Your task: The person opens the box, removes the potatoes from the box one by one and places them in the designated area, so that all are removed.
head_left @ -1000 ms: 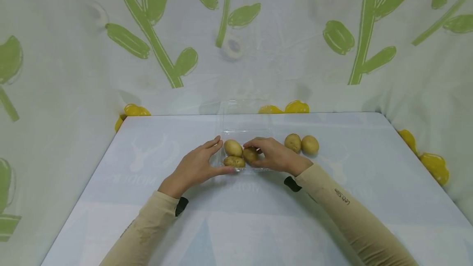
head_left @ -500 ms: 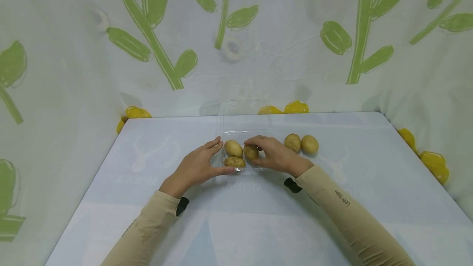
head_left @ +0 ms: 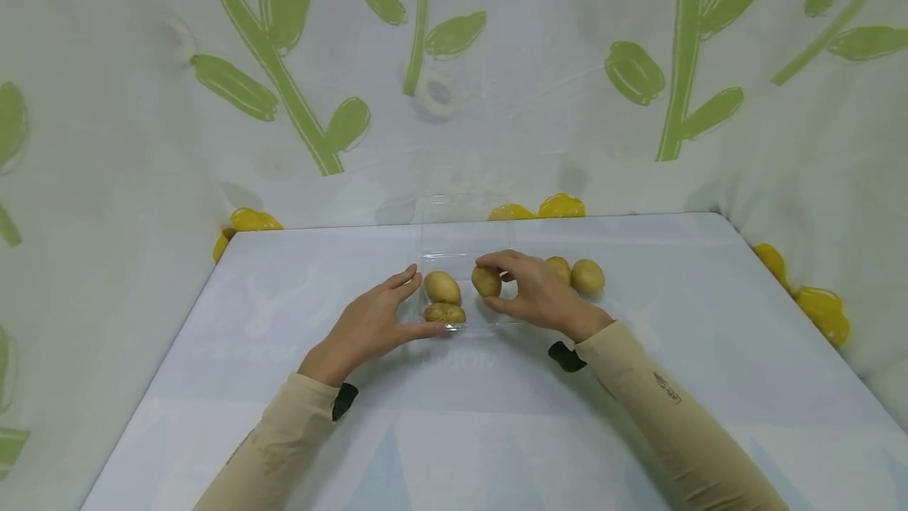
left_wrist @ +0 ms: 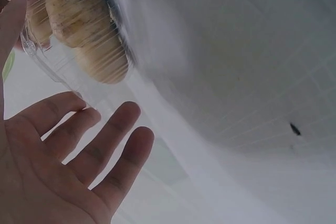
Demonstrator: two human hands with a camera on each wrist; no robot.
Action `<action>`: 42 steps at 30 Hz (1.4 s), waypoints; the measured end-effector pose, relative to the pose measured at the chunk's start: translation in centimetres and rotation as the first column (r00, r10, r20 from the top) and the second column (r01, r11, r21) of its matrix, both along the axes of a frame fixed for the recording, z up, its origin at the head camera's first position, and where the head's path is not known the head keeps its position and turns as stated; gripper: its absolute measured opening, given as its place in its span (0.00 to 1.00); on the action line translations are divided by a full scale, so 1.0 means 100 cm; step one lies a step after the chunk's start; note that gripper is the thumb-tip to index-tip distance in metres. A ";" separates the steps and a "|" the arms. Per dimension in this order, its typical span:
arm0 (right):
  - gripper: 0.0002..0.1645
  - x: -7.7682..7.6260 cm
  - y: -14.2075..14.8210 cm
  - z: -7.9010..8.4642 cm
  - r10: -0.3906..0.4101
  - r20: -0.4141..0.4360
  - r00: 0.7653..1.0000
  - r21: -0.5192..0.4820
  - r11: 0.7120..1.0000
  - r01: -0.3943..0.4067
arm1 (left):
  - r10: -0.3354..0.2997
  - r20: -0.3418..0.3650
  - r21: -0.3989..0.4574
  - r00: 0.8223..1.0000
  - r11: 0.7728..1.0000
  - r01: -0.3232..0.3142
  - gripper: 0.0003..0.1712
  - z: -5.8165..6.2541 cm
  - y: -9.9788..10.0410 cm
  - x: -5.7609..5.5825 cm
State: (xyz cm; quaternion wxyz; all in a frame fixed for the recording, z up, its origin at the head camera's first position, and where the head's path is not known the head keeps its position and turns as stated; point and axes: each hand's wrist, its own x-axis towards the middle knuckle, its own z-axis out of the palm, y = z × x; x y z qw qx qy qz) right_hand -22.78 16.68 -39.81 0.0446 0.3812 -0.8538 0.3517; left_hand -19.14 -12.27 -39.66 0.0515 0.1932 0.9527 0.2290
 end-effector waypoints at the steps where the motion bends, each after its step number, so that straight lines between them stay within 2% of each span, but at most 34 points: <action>1: 0.33 0.001 0.002 0.001 -0.005 -0.002 1.000 -0.010 1.000 0.005 | 0.002 0.000 0.002 1.000 1.000 -0.002 0.60 0.000 0.000 0.000; 7: 0.33 0.010 0.017 0.011 -0.071 -0.023 0.997 -0.020 0.997 0.070 | 0.014 0.016 0.009 1.000 1.000 -0.014 0.61 -0.001 -0.001 0.002; 12: 0.34 0.016 0.037 0.021 -0.150 -0.044 0.988 -0.022 0.989 0.149 | -0.004 -0.005 -0.002 1.000 1.000 0.004 0.60 -0.001 0.000 0.001; 21: 0.34 0.022 0.067 0.036 -0.205 -0.081 0.975 -0.101 0.975 0.196 | -0.013 -0.015 -0.004 1.000 1.000 0.012 0.60 -0.003 -0.002 0.000; 29: 0.35 0.028 0.093 0.039 -0.275 -0.137 0.952 -0.115 0.959 0.261 | -0.015 -0.009 0.000 1.000 1.000 0.015 0.59 -0.001 0.000 0.001; 42: 0.36 0.039 0.131 0.036 -0.417 -0.119 0.901 -0.080 0.909 0.410 | -0.017 0.002 0.008 1.000 1.000 0.017 0.59 0.001 -0.001 0.001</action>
